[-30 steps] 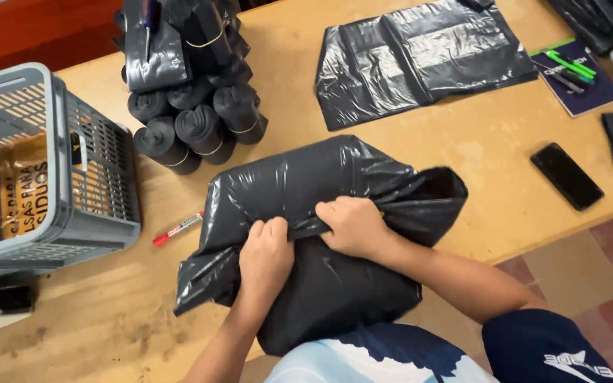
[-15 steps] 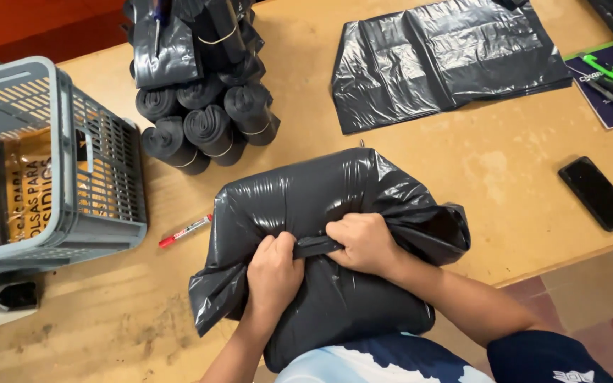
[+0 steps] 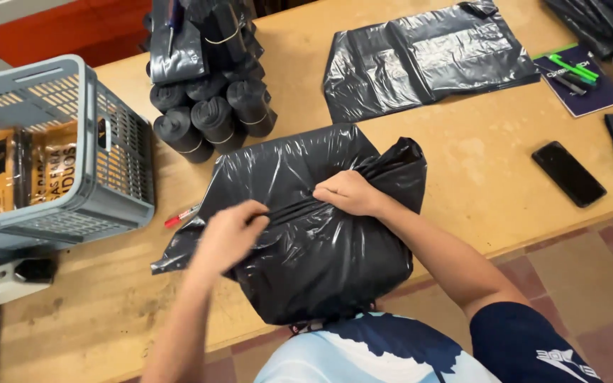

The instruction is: The person takes a package of garbage bags from a basket, places it into a larger black plastic bag, and ties the bag closed. The person then picks up a red marker and appears to prepare to label the bag.

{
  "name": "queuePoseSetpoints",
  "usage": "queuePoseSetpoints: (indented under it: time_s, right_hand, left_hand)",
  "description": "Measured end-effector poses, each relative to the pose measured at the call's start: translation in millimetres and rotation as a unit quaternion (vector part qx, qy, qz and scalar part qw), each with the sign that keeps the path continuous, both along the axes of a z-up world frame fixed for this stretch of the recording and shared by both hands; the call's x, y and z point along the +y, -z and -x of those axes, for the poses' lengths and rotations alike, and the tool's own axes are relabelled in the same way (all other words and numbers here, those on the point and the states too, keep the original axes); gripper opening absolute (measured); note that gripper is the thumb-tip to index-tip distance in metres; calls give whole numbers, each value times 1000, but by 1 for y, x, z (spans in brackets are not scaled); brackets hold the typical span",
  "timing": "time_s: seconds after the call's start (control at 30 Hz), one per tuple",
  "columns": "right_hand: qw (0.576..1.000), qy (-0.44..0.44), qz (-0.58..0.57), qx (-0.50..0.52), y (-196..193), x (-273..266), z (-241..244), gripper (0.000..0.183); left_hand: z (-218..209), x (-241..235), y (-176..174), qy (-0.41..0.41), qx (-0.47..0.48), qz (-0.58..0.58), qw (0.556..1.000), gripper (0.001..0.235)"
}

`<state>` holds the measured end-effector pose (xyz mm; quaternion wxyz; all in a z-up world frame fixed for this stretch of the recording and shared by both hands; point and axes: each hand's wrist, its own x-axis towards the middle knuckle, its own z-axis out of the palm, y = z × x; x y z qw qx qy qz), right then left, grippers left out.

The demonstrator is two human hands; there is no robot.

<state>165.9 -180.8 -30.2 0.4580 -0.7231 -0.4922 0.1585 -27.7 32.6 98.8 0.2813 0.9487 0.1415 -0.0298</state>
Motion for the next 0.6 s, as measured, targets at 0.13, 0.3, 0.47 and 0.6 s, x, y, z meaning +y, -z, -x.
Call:
queuePoseSetpoints:
  time_s: [0.13, 0.3, 0.47, 0.6]
  right_hand:
    - [996, 14, 87, 15, -9, 2, 5, 42]
    - [991, 29, 129, 10, -14, 9, -1, 49]
    - [979, 24, 189, -67, -15, 14, -4, 46]
    - [976, 12, 206, -66, -14, 17, -7, 45]
  left_hand:
    - [8, 41, -30, 47, 90, 193, 976, 21]
    - [21, 91, -62, -3, 182, 190, 965, 24]
    - [44, 27, -57, -14, -216, -584, 782, 19]
    - [26, -52, 21, 142, -199, -349, 905, 65]
